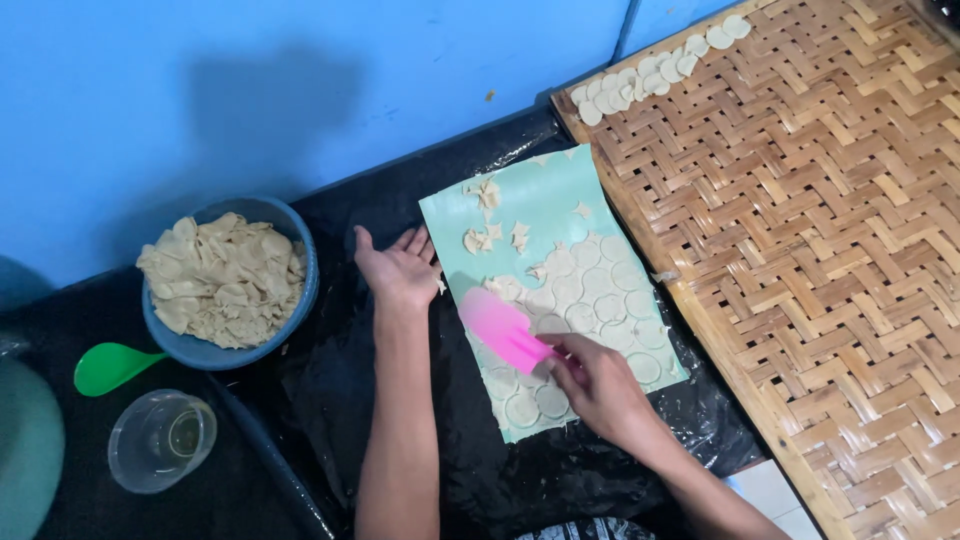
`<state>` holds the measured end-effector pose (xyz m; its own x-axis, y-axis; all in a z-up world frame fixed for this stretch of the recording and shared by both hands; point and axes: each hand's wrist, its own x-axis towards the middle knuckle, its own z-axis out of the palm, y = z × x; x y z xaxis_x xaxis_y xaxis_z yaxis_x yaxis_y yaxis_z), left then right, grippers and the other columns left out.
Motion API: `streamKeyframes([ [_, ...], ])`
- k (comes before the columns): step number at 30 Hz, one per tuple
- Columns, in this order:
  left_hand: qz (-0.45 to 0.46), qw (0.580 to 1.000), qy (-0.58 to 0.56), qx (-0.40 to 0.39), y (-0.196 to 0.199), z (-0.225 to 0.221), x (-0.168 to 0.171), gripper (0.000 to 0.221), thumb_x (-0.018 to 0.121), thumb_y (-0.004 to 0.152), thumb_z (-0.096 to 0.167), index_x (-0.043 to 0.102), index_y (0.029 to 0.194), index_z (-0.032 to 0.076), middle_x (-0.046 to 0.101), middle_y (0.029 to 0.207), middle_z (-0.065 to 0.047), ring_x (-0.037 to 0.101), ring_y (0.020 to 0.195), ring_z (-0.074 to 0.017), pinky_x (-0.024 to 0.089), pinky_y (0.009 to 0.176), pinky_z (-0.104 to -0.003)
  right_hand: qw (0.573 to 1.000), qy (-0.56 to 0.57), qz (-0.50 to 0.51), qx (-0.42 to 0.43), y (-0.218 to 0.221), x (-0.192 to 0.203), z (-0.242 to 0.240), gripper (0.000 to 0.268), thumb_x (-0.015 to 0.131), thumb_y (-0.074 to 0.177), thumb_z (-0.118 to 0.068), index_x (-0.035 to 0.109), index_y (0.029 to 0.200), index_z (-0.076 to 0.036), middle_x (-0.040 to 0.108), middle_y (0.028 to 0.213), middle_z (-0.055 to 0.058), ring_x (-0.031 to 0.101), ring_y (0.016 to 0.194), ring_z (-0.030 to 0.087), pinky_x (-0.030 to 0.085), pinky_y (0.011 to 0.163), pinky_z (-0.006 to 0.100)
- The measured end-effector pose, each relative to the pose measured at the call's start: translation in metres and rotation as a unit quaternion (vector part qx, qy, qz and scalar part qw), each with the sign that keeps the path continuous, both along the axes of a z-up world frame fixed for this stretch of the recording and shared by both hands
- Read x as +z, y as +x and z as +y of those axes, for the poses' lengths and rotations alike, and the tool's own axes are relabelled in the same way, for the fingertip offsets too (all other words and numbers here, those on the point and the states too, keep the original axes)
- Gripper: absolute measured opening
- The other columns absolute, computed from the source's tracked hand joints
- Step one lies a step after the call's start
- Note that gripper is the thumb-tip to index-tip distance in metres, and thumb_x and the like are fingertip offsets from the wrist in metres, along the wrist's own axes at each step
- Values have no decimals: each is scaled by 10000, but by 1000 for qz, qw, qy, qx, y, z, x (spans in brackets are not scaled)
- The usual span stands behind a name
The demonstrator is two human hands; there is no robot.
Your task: Arranging small circular pieces of dough onto a woven bamboo drying tray.
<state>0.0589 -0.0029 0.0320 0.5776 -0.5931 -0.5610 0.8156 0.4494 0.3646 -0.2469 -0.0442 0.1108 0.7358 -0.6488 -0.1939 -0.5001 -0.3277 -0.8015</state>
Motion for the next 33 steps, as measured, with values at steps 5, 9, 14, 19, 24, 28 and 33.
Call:
streamKeyframes([
  [5,55,995,-10,80,-8,-7,-5,1087,339,920,762,64,1601,-39,425,1586,-254,375,1493,-386,238,1221,-567,998,-14,-68,9,1,-1,19,369,640,889,-28,656,1255,-75,746,953,140,736,687,272,569,599,398],
  [9,65,994,-18,91,-16,-6,9,1090,323,891,775,37,1599,-2,476,1554,-214,410,1478,-357,259,1207,-581,979,-144,-145,6,3,-3,28,440,614,846,8,616,1283,-44,688,953,188,711,768,347,562,627,431],
  [14,54,991,-34,117,-26,-6,20,1130,336,895,800,26,1596,-29,454,1564,-247,389,1487,-378,252,1220,-577,983,-151,-104,-8,17,6,29,348,631,936,-46,647,1283,-73,677,854,191,680,709,374,525,604,477],
  [19,20,992,-35,120,-33,-5,26,1180,358,881,823,8,1585,-58,429,1579,-281,372,1494,-398,239,1223,-572,986,-128,-104,-4,22,1,27,340,605,949,-44,636,1287,-73,692,898,171,692,713,339,542,601,457],
  [24,7,992,-44,117,-36,-2,28,1206,377,845,827,-9,1585,-44,379,1611,-253,358,1492,-373,190,1207,-561,966,-239,-92,18,25,-8,20,416,581,889,-1,622,1300,-54,714,979,146,668,885,339,557,674,465],
  [28,27,990,-66,121,-33,3,31,1195,411,859,813,-10,1587,-37,340,1629,-288,348,1515,-395,212,1246,-514,969,-238,-69,-24,21,-15,4,353,583,938,-31,607,1290,-34,705,965,170,684,843,356,553,655,483],
  [33,-162,980,-48,-104,-5,15,-28,761,549,984,463,425,1489,-92,493,1536,-230,464,1425,-317,314,1221,-430,976,-181,-79,-89,8,-16,-22,331,614,950,-82,612,1279,-50,721,965,215,717,776,402,561,654,488],
])
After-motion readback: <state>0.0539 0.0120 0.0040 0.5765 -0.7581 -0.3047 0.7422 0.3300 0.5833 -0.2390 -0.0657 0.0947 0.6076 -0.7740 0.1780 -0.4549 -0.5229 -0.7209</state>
